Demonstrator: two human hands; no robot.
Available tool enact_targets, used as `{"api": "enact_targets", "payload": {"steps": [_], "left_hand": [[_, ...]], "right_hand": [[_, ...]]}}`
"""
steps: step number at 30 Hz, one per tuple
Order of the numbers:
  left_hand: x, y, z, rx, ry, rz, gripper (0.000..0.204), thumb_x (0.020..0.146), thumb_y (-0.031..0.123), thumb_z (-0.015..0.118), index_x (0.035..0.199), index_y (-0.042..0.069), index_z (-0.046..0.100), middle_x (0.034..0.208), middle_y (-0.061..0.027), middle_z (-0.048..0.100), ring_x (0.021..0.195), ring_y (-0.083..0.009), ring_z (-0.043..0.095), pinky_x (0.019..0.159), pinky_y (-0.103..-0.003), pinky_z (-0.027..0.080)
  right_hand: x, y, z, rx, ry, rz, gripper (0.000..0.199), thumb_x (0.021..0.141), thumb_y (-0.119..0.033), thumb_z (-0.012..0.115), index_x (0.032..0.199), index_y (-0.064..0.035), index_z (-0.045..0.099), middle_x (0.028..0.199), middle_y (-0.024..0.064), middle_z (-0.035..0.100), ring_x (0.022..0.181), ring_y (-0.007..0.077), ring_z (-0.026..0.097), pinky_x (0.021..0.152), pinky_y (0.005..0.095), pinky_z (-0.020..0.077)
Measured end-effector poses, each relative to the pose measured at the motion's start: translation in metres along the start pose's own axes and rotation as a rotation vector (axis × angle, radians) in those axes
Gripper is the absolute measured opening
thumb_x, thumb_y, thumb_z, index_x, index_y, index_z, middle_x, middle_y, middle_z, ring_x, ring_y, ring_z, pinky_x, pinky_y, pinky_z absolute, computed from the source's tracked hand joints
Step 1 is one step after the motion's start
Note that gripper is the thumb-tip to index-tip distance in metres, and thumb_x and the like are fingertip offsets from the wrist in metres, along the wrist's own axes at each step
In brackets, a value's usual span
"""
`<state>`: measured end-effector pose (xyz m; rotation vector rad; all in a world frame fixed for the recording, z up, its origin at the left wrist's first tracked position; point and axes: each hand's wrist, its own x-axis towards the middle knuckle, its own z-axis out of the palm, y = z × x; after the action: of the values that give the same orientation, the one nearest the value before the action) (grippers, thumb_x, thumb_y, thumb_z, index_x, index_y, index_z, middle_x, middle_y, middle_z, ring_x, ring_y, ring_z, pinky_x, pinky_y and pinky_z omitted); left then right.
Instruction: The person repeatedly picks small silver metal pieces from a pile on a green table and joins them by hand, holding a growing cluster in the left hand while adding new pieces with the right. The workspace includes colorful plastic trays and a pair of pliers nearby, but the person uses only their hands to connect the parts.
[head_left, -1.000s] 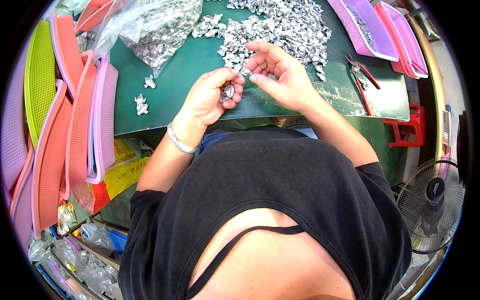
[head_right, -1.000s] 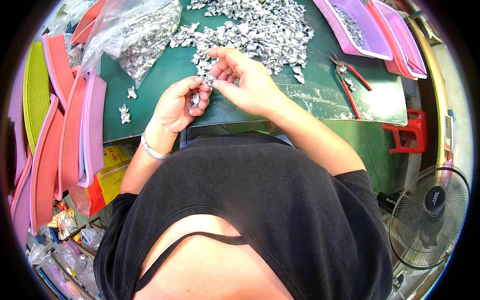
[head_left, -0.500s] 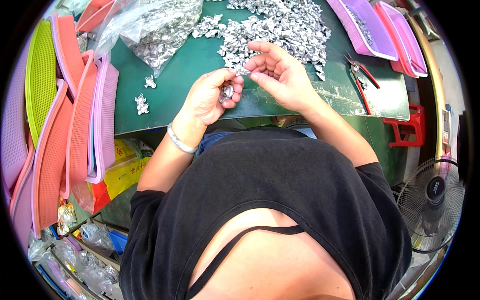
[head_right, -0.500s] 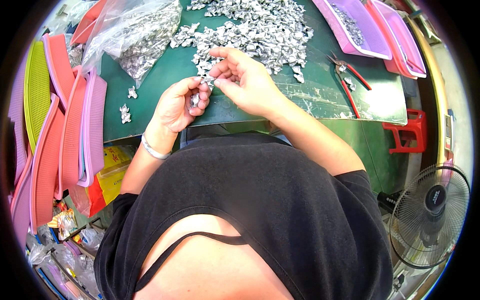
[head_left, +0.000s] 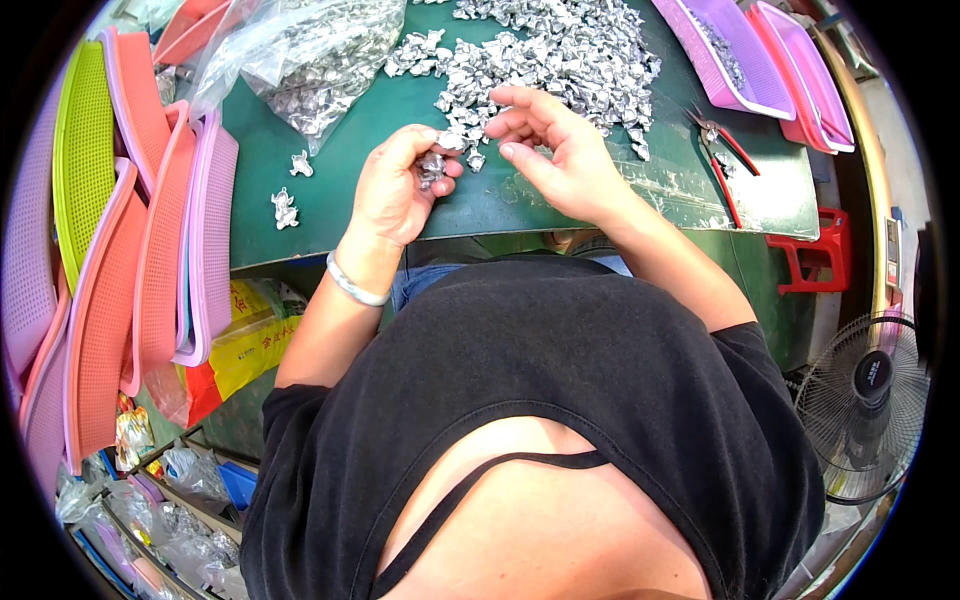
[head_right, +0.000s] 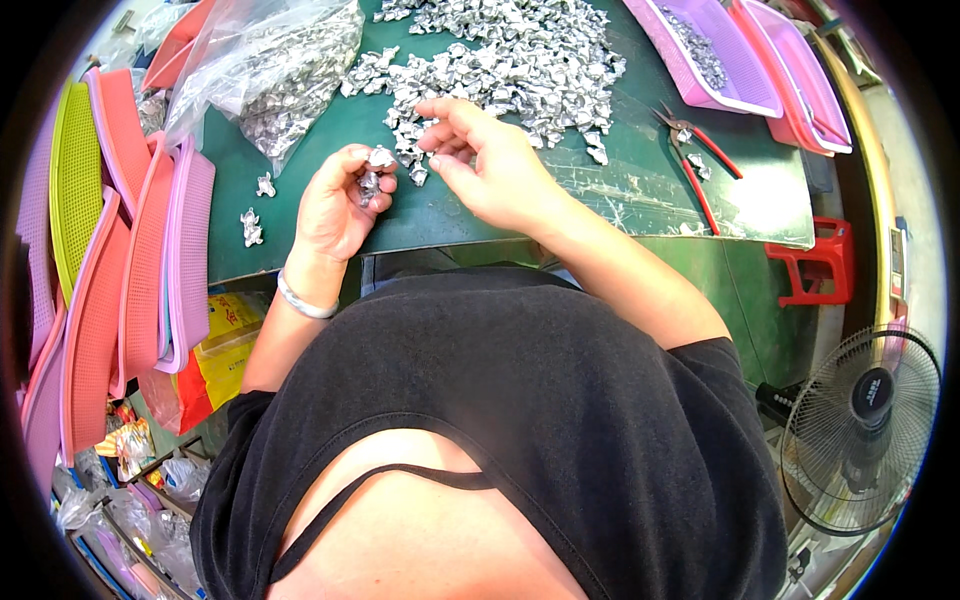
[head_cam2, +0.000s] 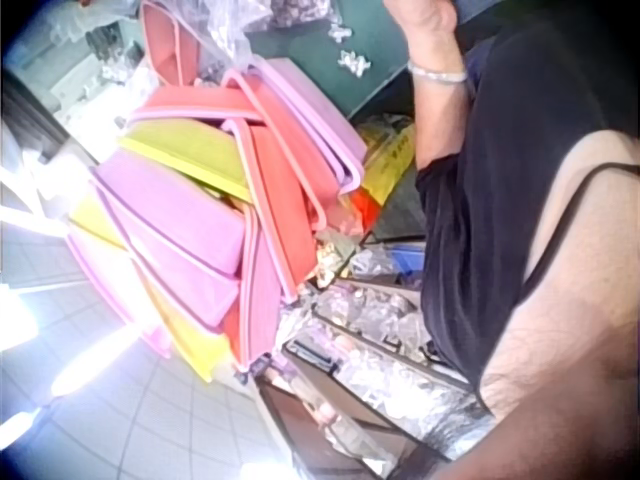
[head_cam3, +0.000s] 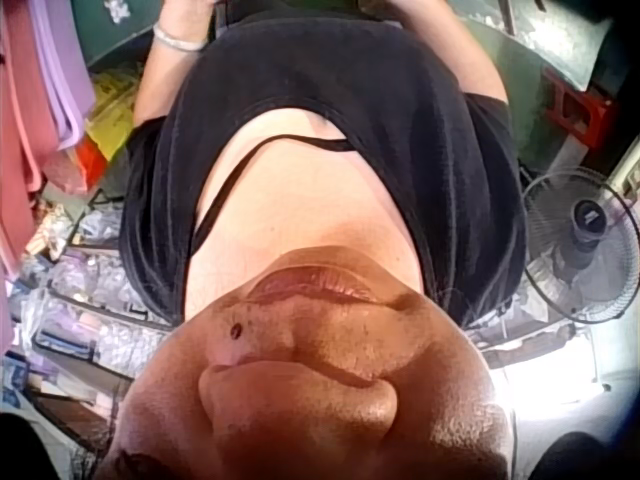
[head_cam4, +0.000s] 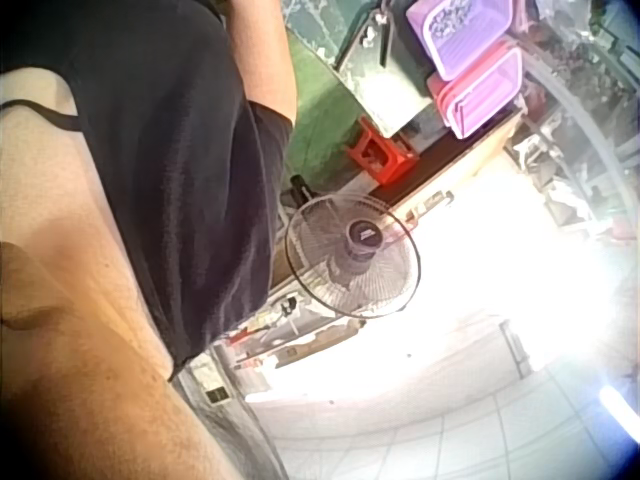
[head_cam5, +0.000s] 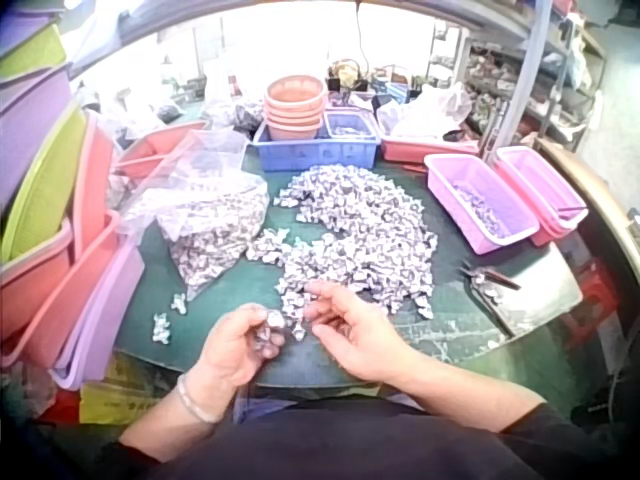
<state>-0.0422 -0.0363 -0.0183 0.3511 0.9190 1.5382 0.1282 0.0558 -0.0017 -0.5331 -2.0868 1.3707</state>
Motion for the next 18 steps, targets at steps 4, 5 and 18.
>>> {"api": "enact_targets", "payload": {"steps": [4,5,18], "left_hand": [[-0.001,0.003,-0.010,-0.132,-0.101,0.022,0.010,0.079,0.014,0.051,0.080,0.004,0.054,0.090,-0.0156,0.059,0.071,-0.0230,0.058,0.055,-0.027,0.047],[-0.001,0.003,-0.012,-0.141,-0.105,0.020,0.010,0.080,0.014,0.051,0.081,0.004,0.054,0.090,-0.0156,0.059,0.071,-0.0229,0.058,0.055,-0.027,0.047],[-0.002,0.003,-0.008,0.069,0.036,-0.077,0.012,0.082,0.012,0.051,0.089,0.002,0.054,0.071,-0.0067,0.056,0.059,-0.0150,0.055,0.044,-0.021,0.040]], "right_hand": [[0.000,0.003,0.008,-0.287,-0.023,0.026,0.047,0.074,-0.008,0.064,0.117,-0.0057,0.046,0.085,0.0047,0.058,0.076,0.0134,0.056,0.063,0.0264,0.0448],[0.000,0.003,0.011,-0.371,-0.025,0.003,0.048,0.073,-0.010,0.065,0.116,-0.0057,0.046,0.084,0.0051,0.057,0.075,0.0154,0.056,0.064,0.0279,0.0451],[0.003,0.012,0.026,-0.609,0.044,-0.144,0.047,0.070,-0.010,0.065,0.112,-0.0061,0.044,0.082,0.0080,0.054,0.075,0.0208,0.055,0.066,0.0321,0.0449]]}}
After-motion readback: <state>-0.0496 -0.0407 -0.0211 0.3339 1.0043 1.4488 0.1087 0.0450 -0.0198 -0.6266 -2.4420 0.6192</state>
